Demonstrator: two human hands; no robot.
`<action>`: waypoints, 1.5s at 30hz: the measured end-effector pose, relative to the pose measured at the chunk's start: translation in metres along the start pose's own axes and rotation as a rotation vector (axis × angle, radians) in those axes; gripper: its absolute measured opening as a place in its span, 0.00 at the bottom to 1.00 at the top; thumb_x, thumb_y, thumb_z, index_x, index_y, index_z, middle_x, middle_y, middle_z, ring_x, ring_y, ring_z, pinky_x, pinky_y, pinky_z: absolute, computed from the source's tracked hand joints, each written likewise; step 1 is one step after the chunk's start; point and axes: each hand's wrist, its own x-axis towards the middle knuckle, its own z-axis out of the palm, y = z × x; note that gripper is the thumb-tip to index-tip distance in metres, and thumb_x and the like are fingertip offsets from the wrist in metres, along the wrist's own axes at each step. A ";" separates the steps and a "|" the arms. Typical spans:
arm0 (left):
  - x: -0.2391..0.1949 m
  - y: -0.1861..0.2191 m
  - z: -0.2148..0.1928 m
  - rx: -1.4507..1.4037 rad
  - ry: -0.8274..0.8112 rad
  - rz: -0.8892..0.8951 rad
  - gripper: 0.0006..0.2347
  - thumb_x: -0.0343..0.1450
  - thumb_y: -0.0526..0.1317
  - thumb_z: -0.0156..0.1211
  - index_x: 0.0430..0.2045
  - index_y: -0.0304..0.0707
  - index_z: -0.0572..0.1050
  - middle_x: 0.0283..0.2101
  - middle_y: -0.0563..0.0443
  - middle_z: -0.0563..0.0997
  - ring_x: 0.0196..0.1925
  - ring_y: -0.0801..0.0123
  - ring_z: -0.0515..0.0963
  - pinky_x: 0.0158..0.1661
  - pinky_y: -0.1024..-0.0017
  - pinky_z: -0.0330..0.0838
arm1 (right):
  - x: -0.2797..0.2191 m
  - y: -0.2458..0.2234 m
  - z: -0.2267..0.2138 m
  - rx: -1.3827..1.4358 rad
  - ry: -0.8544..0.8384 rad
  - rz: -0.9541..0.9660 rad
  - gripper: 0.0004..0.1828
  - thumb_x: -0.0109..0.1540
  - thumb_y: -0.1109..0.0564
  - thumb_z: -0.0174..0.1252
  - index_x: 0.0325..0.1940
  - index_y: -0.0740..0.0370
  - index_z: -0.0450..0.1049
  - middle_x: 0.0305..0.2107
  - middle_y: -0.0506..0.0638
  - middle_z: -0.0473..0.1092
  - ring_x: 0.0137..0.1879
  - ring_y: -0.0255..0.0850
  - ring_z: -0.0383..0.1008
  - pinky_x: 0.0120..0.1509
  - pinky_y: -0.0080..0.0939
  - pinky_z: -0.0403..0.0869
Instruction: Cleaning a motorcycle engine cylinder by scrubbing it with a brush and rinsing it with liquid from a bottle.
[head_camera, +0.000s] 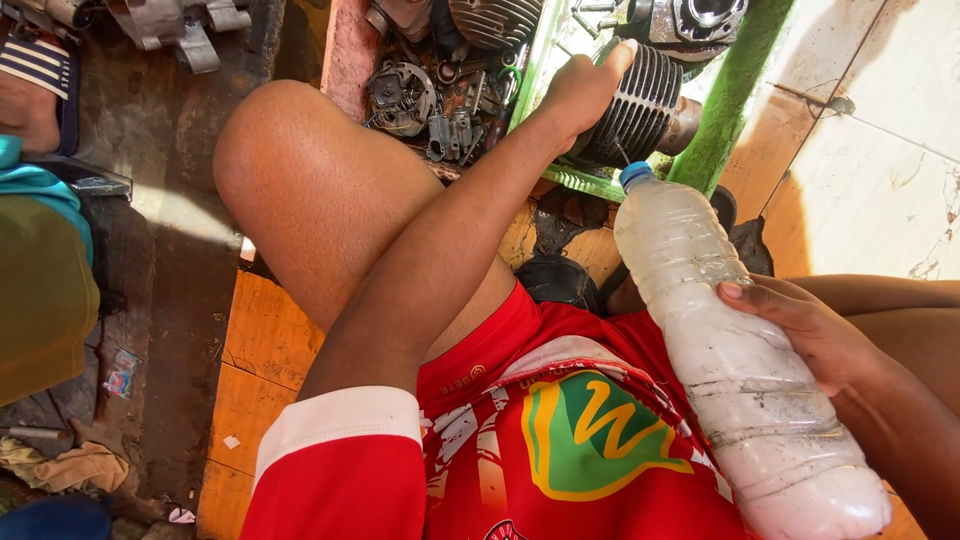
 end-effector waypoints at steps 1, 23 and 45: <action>-0.002 0.002 -0.001 0.000 -0.001 -0.001 0.28 0.67 0.56 0.45 0.33 0.19 0.77 0.29 0.43 0.80 0.27 0.67 0.80 0.31 0.67 0.77 | 0.001 -0.001 0.002 0.000 0.001 0.001 0.25 0.67 0.52 0.52 0.60 0.77 0.69 0.40 0.67 0.68 0.40 0.48 0.64 0.39 0.48 0.61; -0.003 0.001 -0.001 -0.024 0.019 0.016 0.26 0.65 0.56 0.46 0.27 0.24 0.79 0.25 0.46 0.80 0.22 0.70 0.80 0.25 0.72 0.77 | -0.006 0.000 0.021 0.120 -0.057 -0.010 0.25 0.66 0.52 0.52 0.64 0.69 0.68 0.43 0.65 0.69 0.41 0.47 0.66 0.38 0.48 0.64; -0.013 0.005 -0.003 -0.120 -0.008 0.003 0.21 0.63 0.53 0.52 0.22 0.30 0.80 0.21 0.51 0.79 0.21 0.72 0.77 0.27 0.72 0.75 | -0.002 -0.023 0.021 0.034 -0.068 -0.157 0.25 0.70 0.41 0.51 0.57 0.66 0.67 0.31 0.52 0.65 0.25 0.36 0.62 0.26 0.38 0.63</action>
